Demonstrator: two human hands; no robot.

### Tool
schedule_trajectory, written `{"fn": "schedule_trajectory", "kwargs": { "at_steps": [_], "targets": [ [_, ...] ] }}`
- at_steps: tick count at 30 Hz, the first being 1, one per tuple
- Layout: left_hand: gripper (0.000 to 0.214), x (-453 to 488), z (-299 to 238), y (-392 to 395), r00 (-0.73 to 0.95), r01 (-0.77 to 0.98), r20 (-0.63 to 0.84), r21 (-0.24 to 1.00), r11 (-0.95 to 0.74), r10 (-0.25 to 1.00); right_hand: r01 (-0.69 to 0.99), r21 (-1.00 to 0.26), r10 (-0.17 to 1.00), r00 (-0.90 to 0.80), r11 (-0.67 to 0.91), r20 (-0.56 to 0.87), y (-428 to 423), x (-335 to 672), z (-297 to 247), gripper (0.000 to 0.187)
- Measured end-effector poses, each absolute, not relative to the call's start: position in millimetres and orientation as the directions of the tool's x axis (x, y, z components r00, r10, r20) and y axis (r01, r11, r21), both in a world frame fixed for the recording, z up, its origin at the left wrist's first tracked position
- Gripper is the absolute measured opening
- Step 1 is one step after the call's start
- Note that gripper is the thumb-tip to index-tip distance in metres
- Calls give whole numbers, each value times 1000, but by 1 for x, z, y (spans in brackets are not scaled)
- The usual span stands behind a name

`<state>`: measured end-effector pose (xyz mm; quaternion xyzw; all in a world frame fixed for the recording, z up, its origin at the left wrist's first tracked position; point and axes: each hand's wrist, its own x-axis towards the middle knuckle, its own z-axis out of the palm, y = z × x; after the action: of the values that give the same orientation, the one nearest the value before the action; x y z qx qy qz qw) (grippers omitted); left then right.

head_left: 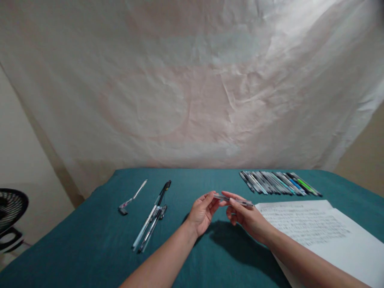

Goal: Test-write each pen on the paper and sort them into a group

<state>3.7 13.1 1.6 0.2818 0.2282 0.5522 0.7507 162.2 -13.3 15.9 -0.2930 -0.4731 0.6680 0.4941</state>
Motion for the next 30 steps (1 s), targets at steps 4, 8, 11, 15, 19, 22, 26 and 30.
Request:
{"fn": "schedule_trajectory", "kwargs": {
  "at_steps": [4, 8, 11, 15, 19, 22, 26, 30],
  "targets": [
    [22, 10, 5, 8, 303, -682, -30, 692, 238, 953, -78, -983, 899, -396, 168, 185, -6, 179, 44, 31],
    [24, 11, 4, 8, 290, -630, -83, 733, 256, 953, 396, -839, 879, -441, 373, 183, 14, 231, 63, 24],
    [27, 13, 1, 8, 307, -517, -80, 822, 237, 948, 607, -732, 900, -436, 309, 18, 28, 276, 61, 26],
    [30, 19, -1, 2, 340, -241, 8, 967, 79, 940, 715, -662, 921, -377, 225, -94, 39, 306, 48, 20],
    [30, 25, 8, -14, 482, 146, 229, 931, -335, 846, 752, -594, 934, -359, 286, -4, 48, 296, 40, 20],
    [40, 27, 20, -27, 696, 288, 302, 713, -640, 651, 768, -544, 929, -364, 338, 62, 54, 283, 40, 24],
    [54, 28, 26, -35, 868, 366, 126, 491, -790, 480, 772, -498, 918, -318, 396, 237, 56, 281, 46, 29],
    [57, 31, 23, -33, 881, 416, 41, 406, -814, 471, 679, -645, 928, -160, 351, 337, 44, 304, 57, 38]
  ]
}}
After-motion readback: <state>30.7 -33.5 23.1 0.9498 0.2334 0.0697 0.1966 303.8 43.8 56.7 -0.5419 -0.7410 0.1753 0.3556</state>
